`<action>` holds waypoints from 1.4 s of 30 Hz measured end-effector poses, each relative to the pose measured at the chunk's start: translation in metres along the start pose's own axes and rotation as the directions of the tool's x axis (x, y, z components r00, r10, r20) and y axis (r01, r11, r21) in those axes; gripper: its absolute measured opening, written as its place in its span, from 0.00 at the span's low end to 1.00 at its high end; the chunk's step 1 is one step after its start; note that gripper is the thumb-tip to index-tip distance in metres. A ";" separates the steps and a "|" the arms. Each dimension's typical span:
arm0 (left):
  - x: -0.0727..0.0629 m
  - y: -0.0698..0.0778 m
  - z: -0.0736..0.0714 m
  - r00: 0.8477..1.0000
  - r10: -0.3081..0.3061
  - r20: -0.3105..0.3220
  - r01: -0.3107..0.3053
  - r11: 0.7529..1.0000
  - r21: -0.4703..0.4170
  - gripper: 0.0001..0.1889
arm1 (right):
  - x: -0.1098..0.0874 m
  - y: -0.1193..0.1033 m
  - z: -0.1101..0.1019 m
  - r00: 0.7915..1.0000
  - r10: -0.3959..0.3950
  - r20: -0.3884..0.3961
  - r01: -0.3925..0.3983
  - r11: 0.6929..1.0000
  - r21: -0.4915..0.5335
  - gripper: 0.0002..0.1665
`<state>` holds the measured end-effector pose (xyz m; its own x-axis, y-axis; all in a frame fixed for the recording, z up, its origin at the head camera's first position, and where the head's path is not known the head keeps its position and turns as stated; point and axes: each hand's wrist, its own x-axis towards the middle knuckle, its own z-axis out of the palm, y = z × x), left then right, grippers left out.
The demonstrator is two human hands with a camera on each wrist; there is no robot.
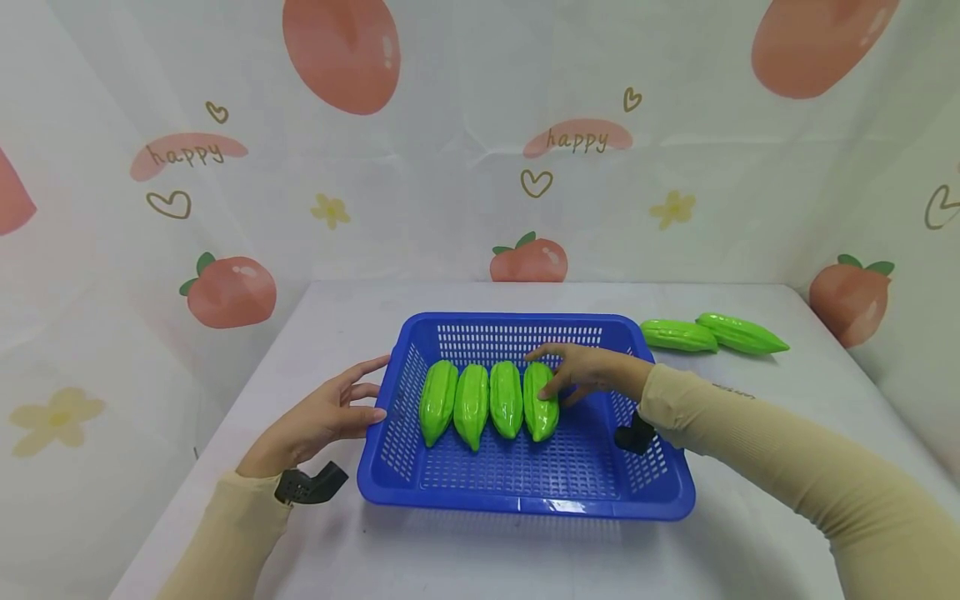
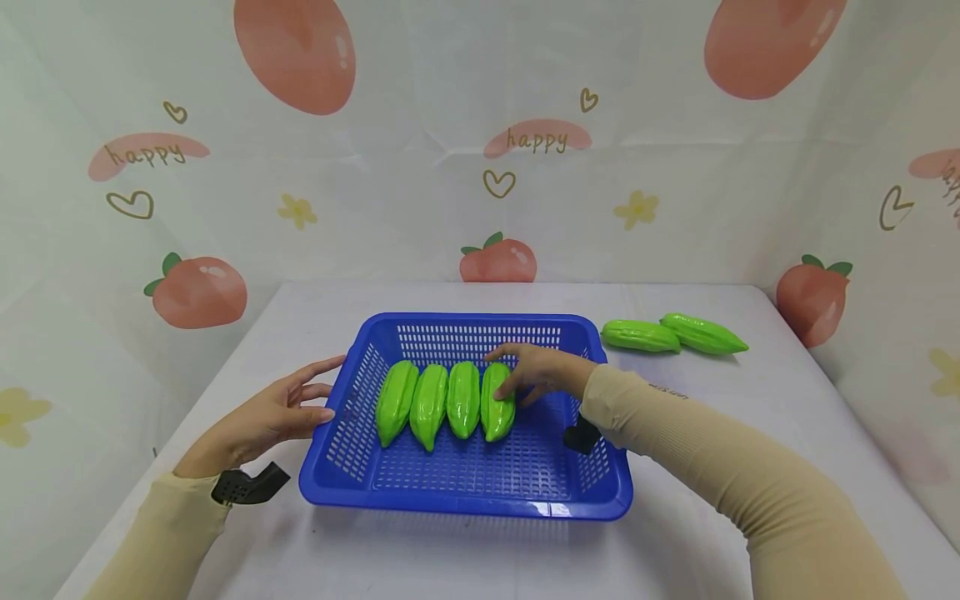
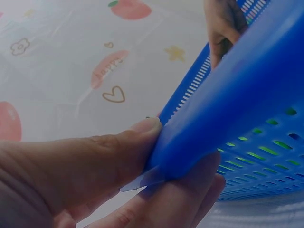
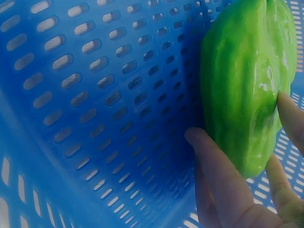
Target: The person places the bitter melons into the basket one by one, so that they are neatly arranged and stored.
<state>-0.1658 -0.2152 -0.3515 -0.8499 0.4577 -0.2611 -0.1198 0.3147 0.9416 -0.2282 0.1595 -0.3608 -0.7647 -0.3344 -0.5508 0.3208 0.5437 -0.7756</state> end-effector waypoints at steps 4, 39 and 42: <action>-0.001 0.000 0.000 1.000 0.008 0.009 -0.008 1.000 0.003 0.45 | 0.000 0.000 0.000 1.000 0.000 -0.002 0.000 1.000 0.000 0.45; 0.000 0.000 0.000 1.000 -0.001 0.008 0.001 1.000 0.016 0.45 | -0.040 -0.031 -0.040 0.983 -0.174 0.064 0.179 0.979 -0.092 0.37; 0.000 0.001 0.000 1.000 -0.009 -0.003 0.009 1.000 0.017 0.45 | -0.052 -0.037 -0.054 0.976 -0.209 0.056 0.213 0.973 -0.092 0.35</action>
<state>-0.1657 -0.2146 -0.3509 -0.8506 0.4522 -0.2685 -0.1186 0.3324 0.9356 -0.2303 0.1981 -0.2868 -0.7822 -0.4833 -0.3932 0.0977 0.5281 -0.8435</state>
